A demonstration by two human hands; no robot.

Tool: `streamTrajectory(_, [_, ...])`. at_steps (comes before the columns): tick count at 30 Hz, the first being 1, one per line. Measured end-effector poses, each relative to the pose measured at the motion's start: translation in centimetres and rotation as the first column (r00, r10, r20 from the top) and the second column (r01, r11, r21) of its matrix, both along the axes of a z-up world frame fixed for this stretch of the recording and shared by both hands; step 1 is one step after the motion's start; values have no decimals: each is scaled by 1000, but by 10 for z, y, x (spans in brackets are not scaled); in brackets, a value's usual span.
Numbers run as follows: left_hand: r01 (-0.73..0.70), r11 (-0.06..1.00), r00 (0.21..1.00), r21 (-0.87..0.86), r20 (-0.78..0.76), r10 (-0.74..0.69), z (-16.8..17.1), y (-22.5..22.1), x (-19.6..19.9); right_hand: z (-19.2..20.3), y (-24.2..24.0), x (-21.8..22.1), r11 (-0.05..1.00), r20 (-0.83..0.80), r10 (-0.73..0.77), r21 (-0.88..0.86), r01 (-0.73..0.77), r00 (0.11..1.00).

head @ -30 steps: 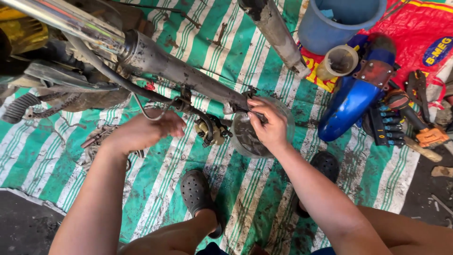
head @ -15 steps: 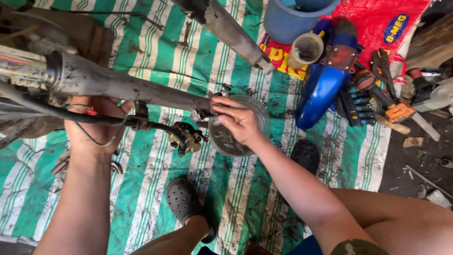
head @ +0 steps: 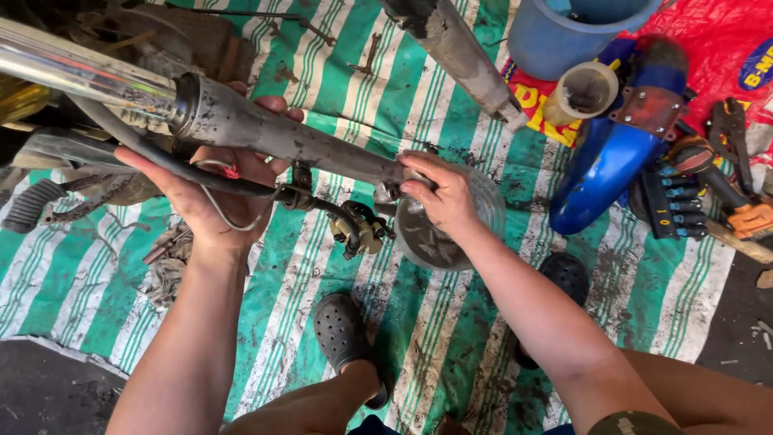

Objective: Cleaning the surface of a motorcycle fork tube using an abrasive pad and a brush with cleaning fluid.

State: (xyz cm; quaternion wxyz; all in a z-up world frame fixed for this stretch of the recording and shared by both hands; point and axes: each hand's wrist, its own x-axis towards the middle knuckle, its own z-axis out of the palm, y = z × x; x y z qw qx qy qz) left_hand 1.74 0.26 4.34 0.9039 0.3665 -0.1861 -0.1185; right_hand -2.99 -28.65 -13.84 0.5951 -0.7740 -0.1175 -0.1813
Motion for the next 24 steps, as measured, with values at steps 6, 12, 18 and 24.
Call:
streamTrajectory(6, [-21, 998, 994, 51, -110, 26, 8, -2, -10, -23, 0, 4, 987, 235, 22, -158, 16, 972])
streamTrajectory(12, [-67, 985, 997, 159, 58, 58, -7, -1, -10, -9, -6, 10, 975, 244, 31, -219, 24, 969])
streamTrajectory(18, [-107, 981, 986, 163, 141, 85, -20, 6, -17, -39, -6, 7, 988, 137, 131, -98, -118, 982])
streamTrajectory(24, [-247, 961, 956, 122, 196, 220, -42, 10, -15, -23, -2, 6, 988, 165, -4, -150, 29, 986])
